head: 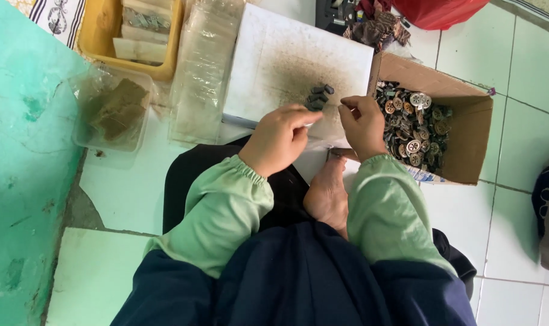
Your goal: The person sits on the floor and sorts small dark cylindrical parts from a cardboard box filled with metal hardware. They place the parts on a white board, then transfer them into a small plastic bag. The person seals the bag with tape and places it into a yellow container.
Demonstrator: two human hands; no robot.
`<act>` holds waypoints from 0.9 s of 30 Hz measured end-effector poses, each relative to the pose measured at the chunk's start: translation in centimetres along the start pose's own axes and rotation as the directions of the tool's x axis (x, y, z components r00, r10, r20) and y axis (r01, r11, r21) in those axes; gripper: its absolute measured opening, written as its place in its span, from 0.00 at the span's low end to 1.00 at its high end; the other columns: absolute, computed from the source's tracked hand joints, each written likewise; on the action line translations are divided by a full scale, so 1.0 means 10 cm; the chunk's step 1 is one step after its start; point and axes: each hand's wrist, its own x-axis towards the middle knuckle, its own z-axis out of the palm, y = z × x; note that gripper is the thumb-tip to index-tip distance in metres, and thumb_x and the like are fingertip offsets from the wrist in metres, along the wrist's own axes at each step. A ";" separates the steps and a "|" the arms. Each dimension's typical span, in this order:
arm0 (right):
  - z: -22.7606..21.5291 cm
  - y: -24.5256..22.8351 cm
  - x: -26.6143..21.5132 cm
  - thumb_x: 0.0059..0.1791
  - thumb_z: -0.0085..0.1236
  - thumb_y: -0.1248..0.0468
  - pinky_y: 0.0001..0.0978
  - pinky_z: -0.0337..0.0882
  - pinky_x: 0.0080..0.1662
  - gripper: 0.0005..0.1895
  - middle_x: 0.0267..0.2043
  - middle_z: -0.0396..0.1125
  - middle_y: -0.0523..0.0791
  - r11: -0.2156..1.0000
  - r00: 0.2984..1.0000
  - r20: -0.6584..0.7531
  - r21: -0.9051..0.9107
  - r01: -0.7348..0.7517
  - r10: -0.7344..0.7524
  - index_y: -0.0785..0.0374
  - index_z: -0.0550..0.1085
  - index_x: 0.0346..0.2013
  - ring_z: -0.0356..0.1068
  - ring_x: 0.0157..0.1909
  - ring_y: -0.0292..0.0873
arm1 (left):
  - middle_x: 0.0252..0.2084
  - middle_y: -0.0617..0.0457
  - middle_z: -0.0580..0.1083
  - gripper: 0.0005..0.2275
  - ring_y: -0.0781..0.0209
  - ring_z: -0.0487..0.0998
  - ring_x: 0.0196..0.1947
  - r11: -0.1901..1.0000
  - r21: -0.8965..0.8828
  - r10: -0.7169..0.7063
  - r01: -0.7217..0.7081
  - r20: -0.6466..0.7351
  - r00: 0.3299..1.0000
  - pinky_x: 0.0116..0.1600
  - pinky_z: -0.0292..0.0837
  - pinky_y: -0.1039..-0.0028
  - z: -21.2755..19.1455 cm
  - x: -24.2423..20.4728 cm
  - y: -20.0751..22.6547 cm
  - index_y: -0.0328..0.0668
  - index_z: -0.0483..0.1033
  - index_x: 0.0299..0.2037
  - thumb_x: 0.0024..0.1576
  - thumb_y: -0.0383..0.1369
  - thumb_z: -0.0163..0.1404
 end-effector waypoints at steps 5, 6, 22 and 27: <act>0.39 0.22 0.25 0.52 0.62 0.62 0.41 0.76 0.40 0.09 0.37 0.71 0.49 0.983 0.996 0.083 -0.182 -0.015 0.031 0.61 0.81 0.45 0.74 0.37 0.49 | 0.42 0.40 0.78 0.15 0.43 0.83 0.41 0.999 -0.012 -0.038 0.039 0.037 0.999 0.45 0.83 0.64 -0.12 0.04 0.10 0.36 0.80 0.52 0.57 0.19 0.48; 0.43 0.22 0.24 0.54 0.59 0.60 0.43 0.76 0.41 0.11 0.37 0.70 0.51 0.978 0.988 0.138 -0.205 -0.034 0.063 0.63 0.80 0.47 0.74 0.38 0.52 | 0.43 0.40 0.78 0.15 0.43 0.83 0.42 0.998 0.013 -0.058 0.058 0.027 0.998 0.45 0.83 0.64 -0.11 0.00 0.04 0.37 0.80 0.52 0.57 0.19 0.48; -0.11 -0.94 -0.15 0.46 0.68 0.75 0.33 0.76 0.37 0.10 0.37 0.70 0.49 0.956 0.956 -0.101 0.075 0.284 -0.276 0.68 0.81 0.42 0.72 0.36 0.47 | 0.41 0.44 0.77 0.14 0.42 0.83 0.42 0.973 0.088 -0.213 0.214 -0.013 0.977 0.46 0.82 0.64 0.10 -0.04 -0.51 0.38 0.81 0.48 0.53 0.22 0.51; -0.11 -0.86 -0.14 0.51 0.63 0.72 0.32 0.74 0.40 0.10 0.38 0.71 0.50 0.988 0.990 -0.086 0.101 0.119 -0.110 0.64 0.81 0.47 0.72 0.37 0.44 | 0.39 0.46 0.77 0.16 0.43 0.83 0.36 0.982 0.012 -0.187 0.188 -0.080 0.979 0.39 0.82 0.67 0.07 -0.11 -0.48 0.43 0.82 0.49 0.52 0.22 0.50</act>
